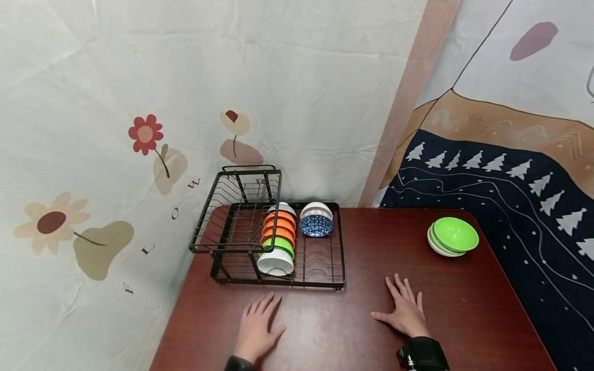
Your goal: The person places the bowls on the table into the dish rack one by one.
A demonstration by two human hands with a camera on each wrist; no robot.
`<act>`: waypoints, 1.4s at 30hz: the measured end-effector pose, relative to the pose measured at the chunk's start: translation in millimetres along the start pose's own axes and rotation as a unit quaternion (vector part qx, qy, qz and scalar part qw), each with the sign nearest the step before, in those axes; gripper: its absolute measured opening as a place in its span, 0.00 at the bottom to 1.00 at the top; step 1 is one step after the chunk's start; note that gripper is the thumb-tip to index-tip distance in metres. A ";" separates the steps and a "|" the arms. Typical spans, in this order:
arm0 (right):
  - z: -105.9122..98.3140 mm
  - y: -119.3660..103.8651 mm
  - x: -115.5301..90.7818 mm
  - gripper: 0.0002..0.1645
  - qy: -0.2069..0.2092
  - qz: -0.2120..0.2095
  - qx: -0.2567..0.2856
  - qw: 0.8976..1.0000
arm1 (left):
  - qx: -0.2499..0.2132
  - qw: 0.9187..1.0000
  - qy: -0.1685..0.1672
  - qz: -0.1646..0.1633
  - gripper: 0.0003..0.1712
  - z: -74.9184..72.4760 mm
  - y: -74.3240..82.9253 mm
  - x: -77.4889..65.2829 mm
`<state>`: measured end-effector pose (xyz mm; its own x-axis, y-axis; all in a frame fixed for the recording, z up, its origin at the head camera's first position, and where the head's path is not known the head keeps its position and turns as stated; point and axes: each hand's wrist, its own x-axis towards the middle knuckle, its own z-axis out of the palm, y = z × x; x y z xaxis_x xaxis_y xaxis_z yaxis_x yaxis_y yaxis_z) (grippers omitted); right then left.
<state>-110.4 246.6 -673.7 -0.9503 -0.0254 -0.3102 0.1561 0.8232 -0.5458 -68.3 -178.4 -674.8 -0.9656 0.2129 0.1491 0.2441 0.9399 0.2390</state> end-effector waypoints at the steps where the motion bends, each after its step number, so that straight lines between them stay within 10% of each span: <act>1: 0.2 0.1 0.1 0.77 -0.001 0.000 0.001 1.000 | 0.001 1.000 -0.001 -0.002 0.43 1.2 -1.2 -1.6; 17: -1.2 -2.2 0.4 0.76 0.005 0.002 0.001 1.000 | -0.029 0.998 -0.043 -0.024 0.43 -4.5 -1.1 -3.9; 22: -21.2 0.1 2.1 0.62 0.081 0.014 0.048 0.995 | -0.032 0.997 -0.055 -0.034 0.43 -0.2 -3.9 -5.0; 25: -46.8 8.2 4.0 0.47 0.208 0.053 0.108 0.971 | -0.030 0.997 -0.057 -0.036 0.43 2.8 -4.0 -3.2; 31: -115.9 38.7 22.0 0.41 0.405 0.147 0.241 0.870 | -0.029 0.996 -0.066 -0.046 0.43 5.3 -3.3 1.1; 35: -151.7 60.3 37.0 0.49 0.370 0.209 0.331 0.842 | -0.028 0.996 -0.072 -0.049 0.42 5.7 -3.2 1.0; 42: -175.0 77.6 54.3 0.58 0.196 0.240 0.464 0.830 | -0.033 0.997 -0.061 -0.043 0.42 5.6 -3.0 -0.4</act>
<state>-197.0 408.3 -596.7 -0.7043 0.5159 -0.4876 0.5098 -0.1104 -0.8532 -69.2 -179.8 -680.9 -0.9859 0.1670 0.0089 0.1616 0.9375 0.3081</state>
